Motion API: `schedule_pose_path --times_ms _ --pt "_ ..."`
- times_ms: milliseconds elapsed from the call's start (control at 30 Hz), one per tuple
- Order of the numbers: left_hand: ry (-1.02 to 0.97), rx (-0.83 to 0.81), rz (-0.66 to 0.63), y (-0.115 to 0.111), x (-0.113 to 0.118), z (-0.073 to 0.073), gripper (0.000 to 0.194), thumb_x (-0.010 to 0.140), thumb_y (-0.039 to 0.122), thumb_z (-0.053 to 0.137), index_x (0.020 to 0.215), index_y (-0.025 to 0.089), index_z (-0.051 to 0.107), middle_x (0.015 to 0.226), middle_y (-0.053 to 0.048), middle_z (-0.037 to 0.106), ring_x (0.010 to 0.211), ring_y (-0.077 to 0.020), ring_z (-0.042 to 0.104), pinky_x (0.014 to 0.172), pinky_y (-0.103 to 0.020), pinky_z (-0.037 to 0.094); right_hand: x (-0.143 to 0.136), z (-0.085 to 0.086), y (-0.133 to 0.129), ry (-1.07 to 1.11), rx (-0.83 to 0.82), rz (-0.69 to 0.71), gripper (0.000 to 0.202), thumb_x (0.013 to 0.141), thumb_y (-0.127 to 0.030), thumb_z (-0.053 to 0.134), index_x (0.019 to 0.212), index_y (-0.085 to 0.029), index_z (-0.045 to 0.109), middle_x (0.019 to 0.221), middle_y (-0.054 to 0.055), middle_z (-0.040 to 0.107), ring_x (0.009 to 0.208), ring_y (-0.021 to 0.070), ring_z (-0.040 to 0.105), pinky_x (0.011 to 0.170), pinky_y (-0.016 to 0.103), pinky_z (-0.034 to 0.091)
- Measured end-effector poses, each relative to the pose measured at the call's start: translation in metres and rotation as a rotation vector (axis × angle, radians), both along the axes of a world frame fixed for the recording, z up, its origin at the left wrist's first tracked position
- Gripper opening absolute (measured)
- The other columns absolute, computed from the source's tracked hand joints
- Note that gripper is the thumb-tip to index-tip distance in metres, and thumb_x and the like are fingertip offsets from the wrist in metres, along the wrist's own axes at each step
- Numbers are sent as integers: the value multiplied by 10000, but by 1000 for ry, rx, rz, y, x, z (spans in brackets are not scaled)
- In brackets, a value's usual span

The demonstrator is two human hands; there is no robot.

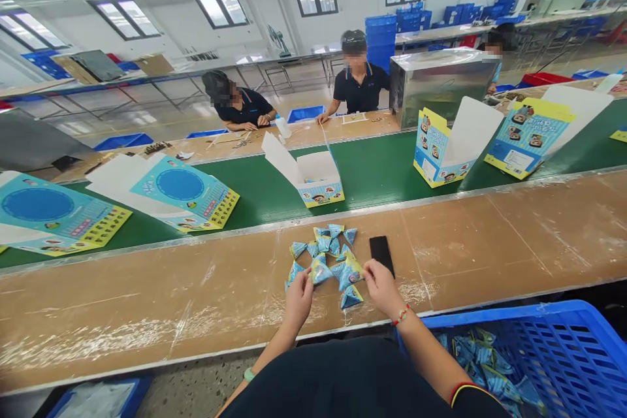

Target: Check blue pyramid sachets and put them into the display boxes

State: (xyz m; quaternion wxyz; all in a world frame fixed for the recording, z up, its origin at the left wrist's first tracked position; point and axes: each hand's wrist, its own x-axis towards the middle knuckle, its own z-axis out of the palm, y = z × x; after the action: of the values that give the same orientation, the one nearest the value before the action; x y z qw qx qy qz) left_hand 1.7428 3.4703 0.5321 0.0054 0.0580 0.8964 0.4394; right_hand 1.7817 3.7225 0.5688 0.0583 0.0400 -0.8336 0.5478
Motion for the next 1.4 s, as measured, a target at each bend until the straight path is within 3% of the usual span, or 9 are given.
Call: schedule_pose_path --times_ms 200,400,500,667,833,933,1100,1233,1400 --pt "6 3 -32 1 1 4 309 907 352 418 1028 189 651 991 -113 720 890 -250 676 808 -381 519 1 4 13 -40 -50 -5 249 942 -354 488 740 -211 521 674 -5 545 636 155 501 615 273 402" --pt "-24 80 19 11 -3 2 300 912 412 429 915 193 633 991 -126 725 875 -255 687 785 -394 546 -8 -4 20 -248 -454 -10 344 824 -539 645 904 -205 626 723 14 641 690 188 627 648 316 530" --pt "-68 168 -15 24 3 -3 314 905 449 462 955 190 633 1031 -130 723 874 -251 694 786 -403 569 -9 -6 25 -307 -538 -8 483 748 -610 703 987 -192 673 834 63 709 776 218 671 720 357 553" --pt "-126 304 -3 33 10 -7 344 908 492 461 966 191 618 1069 -140 714 829 -247 702 737 -412 598 -8 -10 35 -322 -517 -49 504 705 -682 707 809 -196 626 764 49 676 714 209 647 686 352 547" --pt "-81 119 -51 22 7 3 316 918 430 441 1026 201 630 986 -106 719 807 -243 694 773 -412 572 -4 -5 42 -226 -450 7 428 813 -630 616 777 -206 571 731 4 587 699 172 576 681 309 504" --pt "-57 50 -103 34 15 6 303 917 405 442 1025 208 645 969 -102 724 833 -245 684 800 -416 554 0 1 48 -242 -405 122 357 844 -555 612 796 -202 587 758 10 606 730 175 576 707 305 487" --pt "-201 243 -51 52 11 -3 426 867 607 459 865 207 604 823 -75 703 729 -235 691 673 -366 565 1 -2 44 -335 -418 237 332 821 -514 657 756 -201 567 683 -13 589 647 154 553 640 284 454" --pt "-194 241 94 23 -9 -1 497 903 648 286 823 219 525 762 -47 644 765 -245 702 651 -349 540 -2 -10 26 -397 -542 186 425 752 -602 705 745 -206 550 648 -16 600 621 159 585 626 290 471" --pt "-265 140 -177 9 -6 10 267 747 471 651 700 220 573 647 5 632 652 -191 623 623 -289 475 -5 -20 19 -442 -716 -113 555 644 -711 739 784 -219 523 709 17 667 652 209 682 611 314 518"
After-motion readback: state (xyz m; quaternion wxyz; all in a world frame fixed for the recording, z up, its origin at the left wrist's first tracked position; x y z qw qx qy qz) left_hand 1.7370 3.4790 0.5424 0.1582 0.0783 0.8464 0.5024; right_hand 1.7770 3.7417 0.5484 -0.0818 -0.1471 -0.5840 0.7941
